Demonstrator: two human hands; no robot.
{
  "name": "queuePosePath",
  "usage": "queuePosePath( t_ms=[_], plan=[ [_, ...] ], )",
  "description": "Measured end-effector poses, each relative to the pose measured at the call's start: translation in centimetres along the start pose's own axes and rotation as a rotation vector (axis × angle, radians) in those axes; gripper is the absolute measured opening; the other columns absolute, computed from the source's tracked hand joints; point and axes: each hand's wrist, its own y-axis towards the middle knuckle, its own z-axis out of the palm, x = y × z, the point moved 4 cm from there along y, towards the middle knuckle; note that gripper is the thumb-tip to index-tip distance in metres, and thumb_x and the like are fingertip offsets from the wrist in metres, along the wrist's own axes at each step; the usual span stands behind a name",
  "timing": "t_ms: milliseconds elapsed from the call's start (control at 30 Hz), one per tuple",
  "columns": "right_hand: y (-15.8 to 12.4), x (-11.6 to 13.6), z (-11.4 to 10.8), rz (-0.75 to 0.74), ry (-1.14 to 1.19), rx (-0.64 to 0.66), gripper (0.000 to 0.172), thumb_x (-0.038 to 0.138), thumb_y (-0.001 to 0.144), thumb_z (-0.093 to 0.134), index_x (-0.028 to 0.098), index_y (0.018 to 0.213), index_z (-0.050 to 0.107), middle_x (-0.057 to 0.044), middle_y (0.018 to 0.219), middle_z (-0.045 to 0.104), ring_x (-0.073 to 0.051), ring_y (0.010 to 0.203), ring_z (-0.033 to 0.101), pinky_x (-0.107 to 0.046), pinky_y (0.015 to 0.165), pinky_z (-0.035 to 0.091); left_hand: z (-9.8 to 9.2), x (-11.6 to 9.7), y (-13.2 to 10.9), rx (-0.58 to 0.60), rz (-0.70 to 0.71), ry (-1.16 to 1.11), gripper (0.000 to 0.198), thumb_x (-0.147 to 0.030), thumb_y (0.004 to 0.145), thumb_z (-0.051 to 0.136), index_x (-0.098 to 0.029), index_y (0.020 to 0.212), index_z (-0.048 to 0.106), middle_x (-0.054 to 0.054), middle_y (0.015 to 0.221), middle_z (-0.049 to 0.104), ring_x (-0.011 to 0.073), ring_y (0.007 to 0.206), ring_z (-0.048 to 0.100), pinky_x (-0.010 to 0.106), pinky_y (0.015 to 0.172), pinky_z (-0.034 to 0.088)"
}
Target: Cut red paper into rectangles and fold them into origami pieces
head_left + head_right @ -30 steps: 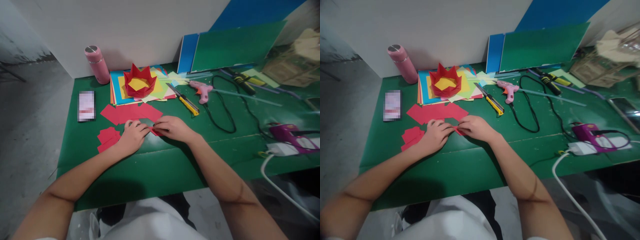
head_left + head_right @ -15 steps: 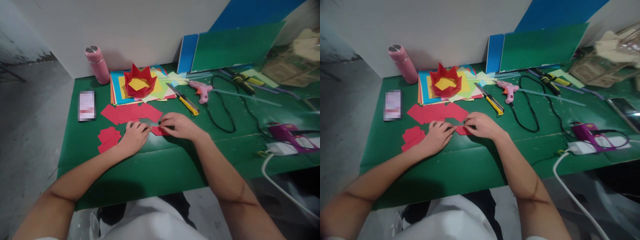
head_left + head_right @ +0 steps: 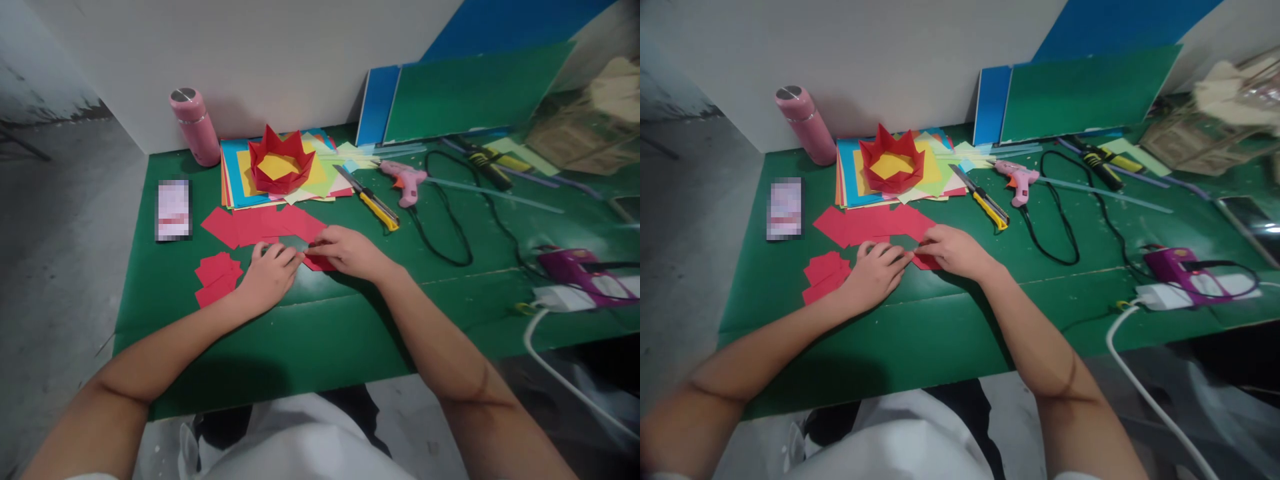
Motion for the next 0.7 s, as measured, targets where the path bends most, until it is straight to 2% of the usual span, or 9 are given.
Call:
queuePosePath(
  t_ms=[233, 467, 700],
  plan=[
    [0.2, 0.2, -0.1, -0.042, -0.055, 0.007, 0.035, 0.014, 0.093, 0.041, 0.020, 0.101, 0.074, -0.010, 0.092, 0.066, -0.019, 0.083, 0.053, -0.032, 0.073, 0.044, 0.0, -0.1, -0.4, 0.051, 0.032, 0.062, 0.036, -0.027, 0.100, 0.037, -0.023, 0.132, 0.055, 0.007, 0.119, 0.064, 0.0241, 0.108, 0.051, 0.048, 0.100, 0.030],
    [0.6, 0.4, 0.3, -0.038, -0.059, 0.008, 0.035, 0.014, 0.093, 0.040, 0.020, 0.102, 0.073, -0.010, 0.093, 0.065, -0.019, 0.083, 0.052, -0.033, 0.075, 0.043, -0.1, -0.4, -0.3, 0.106, 0.031, 0.096, 0.037, -0.029, 0.099, 0.044, -0.020, 0.134, 0.053, 0.009, 0.124, 0.061, 0.0269, 0.113, 0.050, 0.049, 0.100, 0.032],
    [1.0, 1.0, 0.7, -0.030, 0.003, 0.005, 0.037, 0.009, 0.090, 0.040, 0.020, 0.106, 0.072, -0.010, 0.094, 0.064, -0.020, 0.086, 0.053, -0.034, 0.075, 0.042, -0.2, -0.6, -0.3, 0.126, 0.023, 0.072, 0.033, -0.029, 0.096, 0.050, -0.020, 0.127, 0.059, 0.009, 0.119, 0.063, 0.0276, 0.111, 0.052, 0.048, 0.099, 0.033]
  ],
)
